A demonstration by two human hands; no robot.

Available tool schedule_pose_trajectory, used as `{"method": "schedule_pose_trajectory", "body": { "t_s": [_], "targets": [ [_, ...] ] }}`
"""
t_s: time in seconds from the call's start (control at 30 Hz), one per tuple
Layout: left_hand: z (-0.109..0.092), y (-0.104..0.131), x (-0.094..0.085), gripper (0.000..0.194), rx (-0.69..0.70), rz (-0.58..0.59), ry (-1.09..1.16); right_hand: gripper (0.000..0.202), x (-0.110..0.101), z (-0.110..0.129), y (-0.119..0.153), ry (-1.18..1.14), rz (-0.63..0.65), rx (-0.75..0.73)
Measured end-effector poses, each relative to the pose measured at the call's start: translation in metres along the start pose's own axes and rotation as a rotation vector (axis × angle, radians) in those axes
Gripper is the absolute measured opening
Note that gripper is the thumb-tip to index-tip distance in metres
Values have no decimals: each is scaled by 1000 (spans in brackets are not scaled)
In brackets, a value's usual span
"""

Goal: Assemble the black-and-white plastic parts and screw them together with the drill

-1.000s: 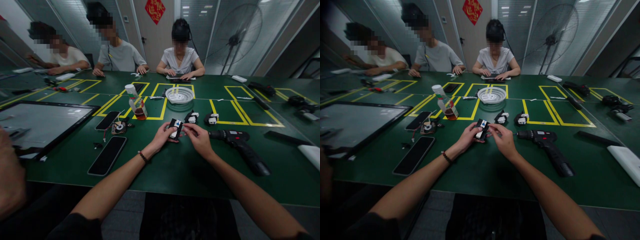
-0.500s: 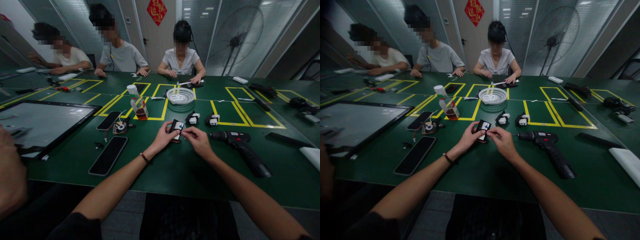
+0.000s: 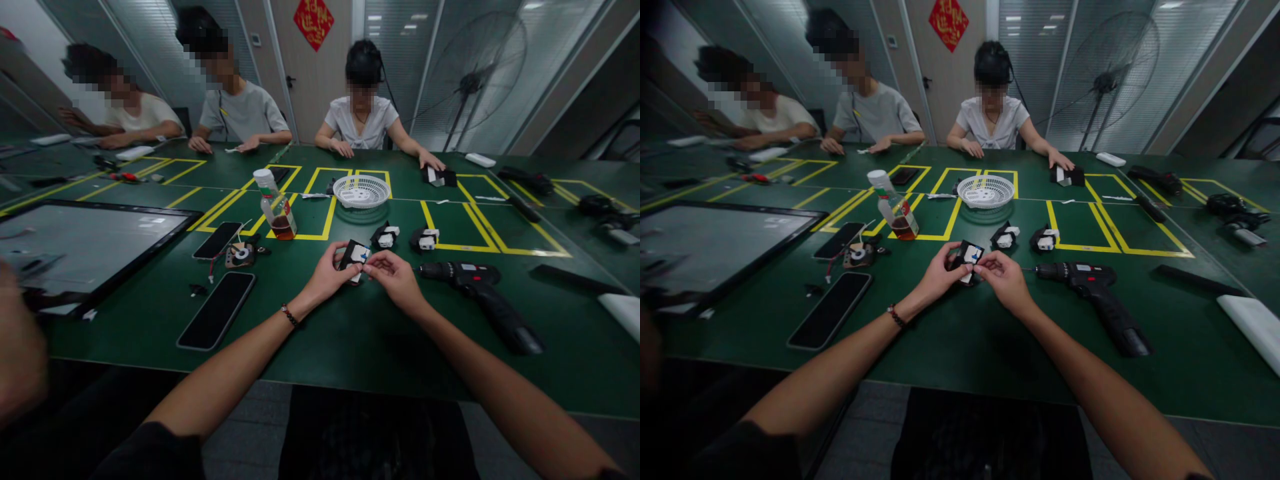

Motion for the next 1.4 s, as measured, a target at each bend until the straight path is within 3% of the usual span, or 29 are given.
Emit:
{"method": "schedule_pose_trajectory", "body": {
  "t_s": [0.23, 0.6, 1.4],
  "targets": [
    [-6, 5, 5, 66, 62, 0, -67, 26, 2, -9, 3, -160, 11, 122],
    [-4, 4, 16, 63, -60, 176, 55, 21, 4, 3, 1, -130, 57, 52],
    [-5, 3, 12, 58, -67, 190, 31, 22, 6, 1, -1, -142, 84, 47]
  ]
}}
Point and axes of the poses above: each hand's wrist, its own y-axis away from the middle knuckle, its own x-axis out of the palm, z = x × y, the point moved 9 cm from there along -y, towards the middle knuckle, and after that the axes turned 14 degrees about -x, right-handed, at the moved point
